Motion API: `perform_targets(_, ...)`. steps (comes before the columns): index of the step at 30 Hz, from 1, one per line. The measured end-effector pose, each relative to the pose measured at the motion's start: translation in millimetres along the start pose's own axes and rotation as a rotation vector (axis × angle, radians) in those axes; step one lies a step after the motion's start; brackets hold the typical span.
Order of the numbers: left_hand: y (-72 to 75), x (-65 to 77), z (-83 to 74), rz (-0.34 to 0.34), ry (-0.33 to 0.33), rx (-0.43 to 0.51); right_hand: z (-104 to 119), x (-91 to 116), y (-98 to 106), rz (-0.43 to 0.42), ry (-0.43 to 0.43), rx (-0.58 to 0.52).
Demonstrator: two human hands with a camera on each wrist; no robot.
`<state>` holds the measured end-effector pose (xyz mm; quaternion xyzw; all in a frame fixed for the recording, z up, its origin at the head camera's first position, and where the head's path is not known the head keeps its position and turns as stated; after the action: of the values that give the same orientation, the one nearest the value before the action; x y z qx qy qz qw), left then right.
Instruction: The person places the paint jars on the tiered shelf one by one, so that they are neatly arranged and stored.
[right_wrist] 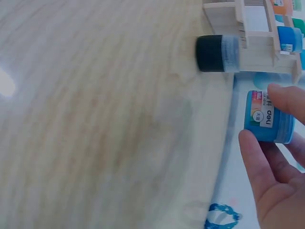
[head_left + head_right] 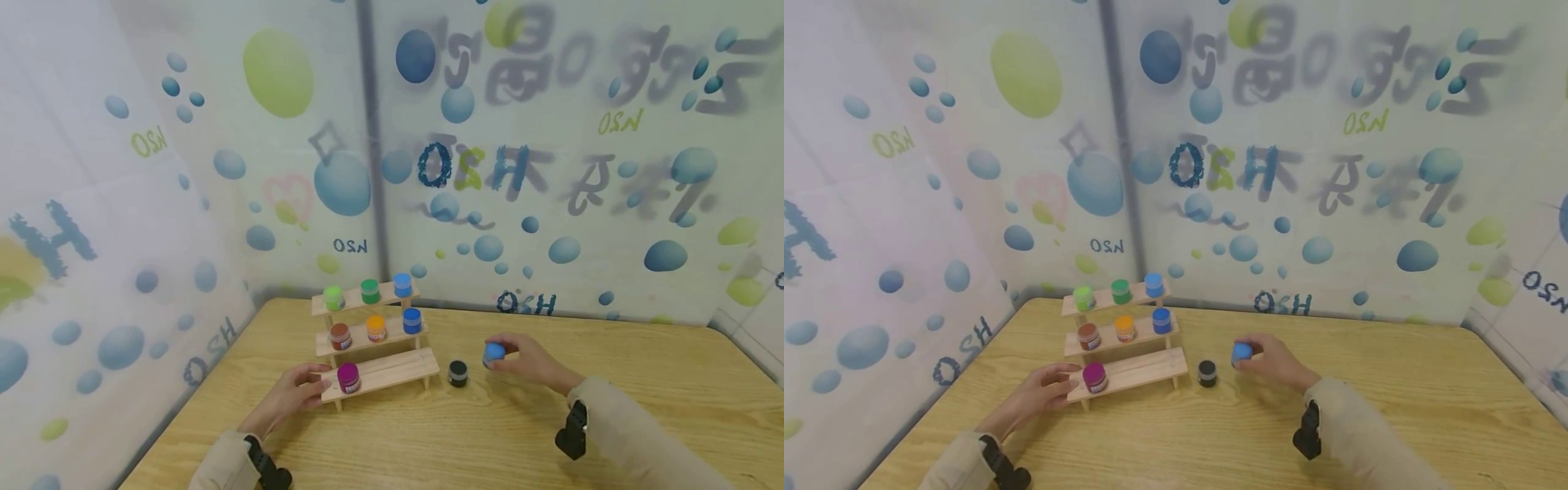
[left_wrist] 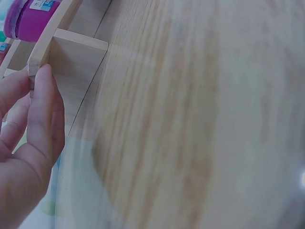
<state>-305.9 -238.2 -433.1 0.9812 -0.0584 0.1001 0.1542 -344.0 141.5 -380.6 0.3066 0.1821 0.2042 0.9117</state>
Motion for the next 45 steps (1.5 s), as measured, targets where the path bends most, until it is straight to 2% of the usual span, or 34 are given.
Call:
perform_targets(5,0.6,-0.3,0.1,0.004,-0.013,-0.003,7.3,-7.8,1.8,0.018,0.023,0.03)
perform_targets(10,0.9,-0.4,-0.5,0.007,-0.021,-0.005,21.4,-15.2,-5.9,0.049,0.079,0.03)
perform_targets(19,0.3,0.1,-0.9,0.013,-0.013,0.007,50.0,-26.4,-37.6,0.14,0.163,0.01)
perform_targets(30,-0.7,1.2,-2.3,0.031,-0.017,0.024,81.5,-45.2,-67.6,0.166,0.215,-0.028)
perform_targets(38,-0.8,1.0,-2.4,0.033,-0.019,0.026,95.2,-56.9,-94.6,0.184,0.233,0.002)
perform_targets(45,-0.5,-0.1,-0.8,0.018,-0.003,0.014,96.3,-66.6,-110.0,0.198,0.217,-0.069)
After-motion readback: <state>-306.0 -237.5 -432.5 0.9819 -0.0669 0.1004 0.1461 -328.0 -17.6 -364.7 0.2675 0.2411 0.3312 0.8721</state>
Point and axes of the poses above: each hand's wrist, its own x-axis away from the middle knuckle, its own y-axis out of the back of the hand, z = x × y, the point moved 8 cm from there along -x, towards the middle knuckle, and after that the axes turned 6 degrees about y, right-handed, at the moved point
